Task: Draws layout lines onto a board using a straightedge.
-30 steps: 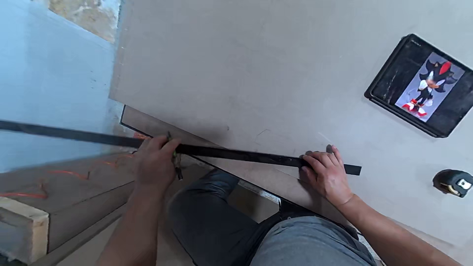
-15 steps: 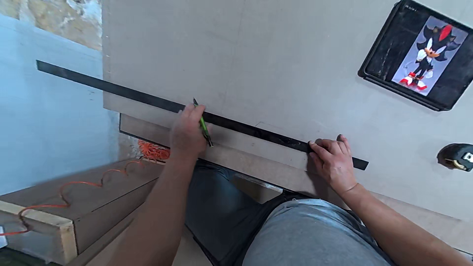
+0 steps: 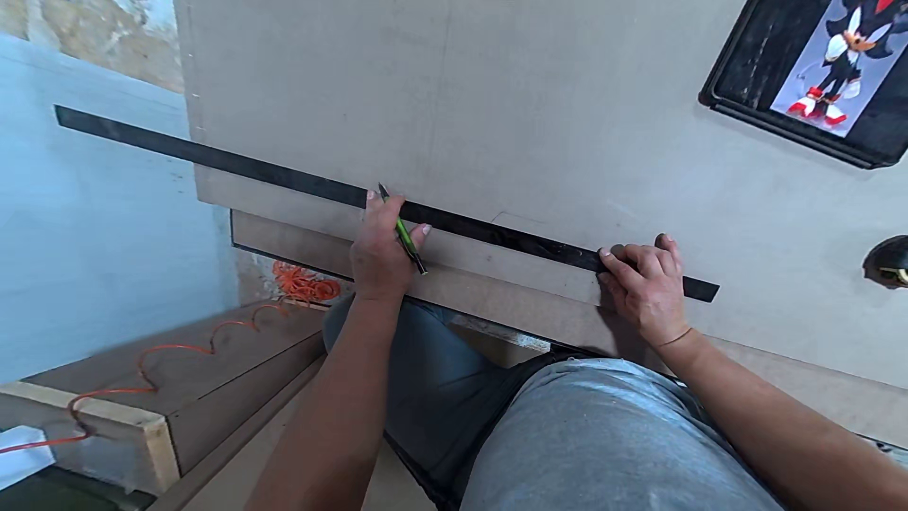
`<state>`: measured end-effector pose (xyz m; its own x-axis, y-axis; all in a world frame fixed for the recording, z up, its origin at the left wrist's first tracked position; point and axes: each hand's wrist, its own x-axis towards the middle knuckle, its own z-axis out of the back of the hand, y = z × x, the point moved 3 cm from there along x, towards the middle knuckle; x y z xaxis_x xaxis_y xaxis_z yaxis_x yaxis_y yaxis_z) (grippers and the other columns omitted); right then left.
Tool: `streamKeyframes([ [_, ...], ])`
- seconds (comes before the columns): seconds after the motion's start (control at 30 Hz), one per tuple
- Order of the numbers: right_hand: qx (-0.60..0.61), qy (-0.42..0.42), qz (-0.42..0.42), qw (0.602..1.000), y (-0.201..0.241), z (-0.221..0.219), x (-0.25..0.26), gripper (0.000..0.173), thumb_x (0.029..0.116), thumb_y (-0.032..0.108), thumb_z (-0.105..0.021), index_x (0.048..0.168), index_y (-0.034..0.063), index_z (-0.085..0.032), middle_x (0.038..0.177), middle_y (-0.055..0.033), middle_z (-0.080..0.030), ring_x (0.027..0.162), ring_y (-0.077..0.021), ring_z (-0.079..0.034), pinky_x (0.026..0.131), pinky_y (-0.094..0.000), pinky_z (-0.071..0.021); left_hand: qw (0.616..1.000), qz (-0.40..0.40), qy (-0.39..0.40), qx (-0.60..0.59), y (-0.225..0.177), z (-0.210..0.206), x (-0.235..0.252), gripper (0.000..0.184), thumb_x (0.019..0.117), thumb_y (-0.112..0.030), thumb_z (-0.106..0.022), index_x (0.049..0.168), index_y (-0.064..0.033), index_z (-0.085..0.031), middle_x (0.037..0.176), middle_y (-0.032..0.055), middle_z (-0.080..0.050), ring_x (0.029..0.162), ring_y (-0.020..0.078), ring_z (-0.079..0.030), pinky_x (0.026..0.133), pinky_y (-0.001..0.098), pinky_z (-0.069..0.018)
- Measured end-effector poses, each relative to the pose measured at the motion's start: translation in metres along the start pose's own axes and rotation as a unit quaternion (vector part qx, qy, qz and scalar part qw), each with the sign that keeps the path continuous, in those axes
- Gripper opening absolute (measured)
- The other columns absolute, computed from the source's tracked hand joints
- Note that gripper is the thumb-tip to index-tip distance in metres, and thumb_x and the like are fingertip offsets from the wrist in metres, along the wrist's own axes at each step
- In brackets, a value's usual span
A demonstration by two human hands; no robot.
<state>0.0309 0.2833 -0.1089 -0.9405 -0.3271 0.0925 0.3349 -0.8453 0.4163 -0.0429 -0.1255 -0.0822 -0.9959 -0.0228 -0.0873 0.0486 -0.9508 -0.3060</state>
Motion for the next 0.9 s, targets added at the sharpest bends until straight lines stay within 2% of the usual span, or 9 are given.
streamKeyframes([
  [0.2, 0.001, 0.011, -0.014, 1.000, 0.0017, 0.0014, 0.0011, 0.032, 0.1052, 0.032, -0.058, 0.134, 0.0245, -0.069, 0.120, -0.0096, -0.068, 0.120, -0.0291, -0.061, 0.122, -0.0614, -0.0251, 1.000, 0.002, -0.019, -0.004, 0.0012, -0.0001, -0.0011, 0.059, 0.0980, -0.045, -0.068, 0.143, -0.0074, -0.057, 0.151, 0.0163, -0.055, 0.146, 0.0304, -0.047, 0.119, 0.0457, -0.0409],
  [0.4, 0.004, 0.007, -0.034, 0.999, 0.0025, 0.0030, 0.0038, 0.030, 0.1049, 0.032, -0.059, 0.133, 0.0265, -0.070, 0.116, -0.0101, -0.068, 0.117, -0.0296, -0.062, 0.122, -0.0620, -0.0240, 1.000, 0.020, -0.006, -0.009, -0.0021, 0.0005, -0.0002, 0.060, 0.0985, -0.044, -0.067, 0.145, -0.0091, -0.056, 0.154, 0.0141, -0.052, 0.148, 0.0272, -0.043, 0.121, 0.0440, -0.0378],
  [0.6, -0.009, 0.012, -0.029, 0.999, 0.0035, 0.0046, 0.0061, 0.030, 0.1051, 0.033, -0.058, 0.132, 0.0252, -0.070, 0.117, -0.0106, -0.068, 0.116, -0.0307, -0.063, 0.121, -0.0623, -0.0250, 1.000, 0.021, -0.008, -0.006, -0.0008, 0.0005, 0.0004, 0.060, 0.0978, -0.046, -0.068, 0.145, -0.0100, -0.057, 0.153, 0.0144, -0.054, 0.146, 0.0283, -0.046, 0.119, 0.0462, -0.0408],
  [0.73, -0.010, 0.011, -0.018, 1.000, 0.0033, 0.0044, 0.0057, 0.030, 0.1054, 0.033, -0.058, 0.131, 0.0242, -0.071, 0.116, -0.0111, -0.068, 0.115, -0.0305, -0.063, 0.121, -0.0628, -0.0243, 1.000, 0.008, -0.029, -0.008, 0.0019, -0.0005, -0.0006, 0.059, 0.0969, -0.046, -0.069, 0.142, -0.0095, -0.059, 0.150, 0.0149, -0.056, 0.144, 0.0278, -0.049, 0.118, 0.0440, -0.0425],
  [0.9, -0.010, 0.016, -0.022, 1.000, 0.0041, 0.0049, 0.0057, 0.030, 0.1058, 0.031, -0.057, 0.131, 0.0237, -0.071, 0.117, -0.0107, -0.068, 0.117, -0.0306, -0.062, 0.121, -0.0634, -0.0233, 0.999, 0.009, -0.030, -0.009, 0.0017, -0.0005, -0.0005, 0.060, 0.0964, -0.045, -0.070, 0.142, -0.0074, -0.059, 0.150, 0.0153, -0.057, 0.144, 0.0297, -0.049, 0.118, 0.0454, -0.0414],
])
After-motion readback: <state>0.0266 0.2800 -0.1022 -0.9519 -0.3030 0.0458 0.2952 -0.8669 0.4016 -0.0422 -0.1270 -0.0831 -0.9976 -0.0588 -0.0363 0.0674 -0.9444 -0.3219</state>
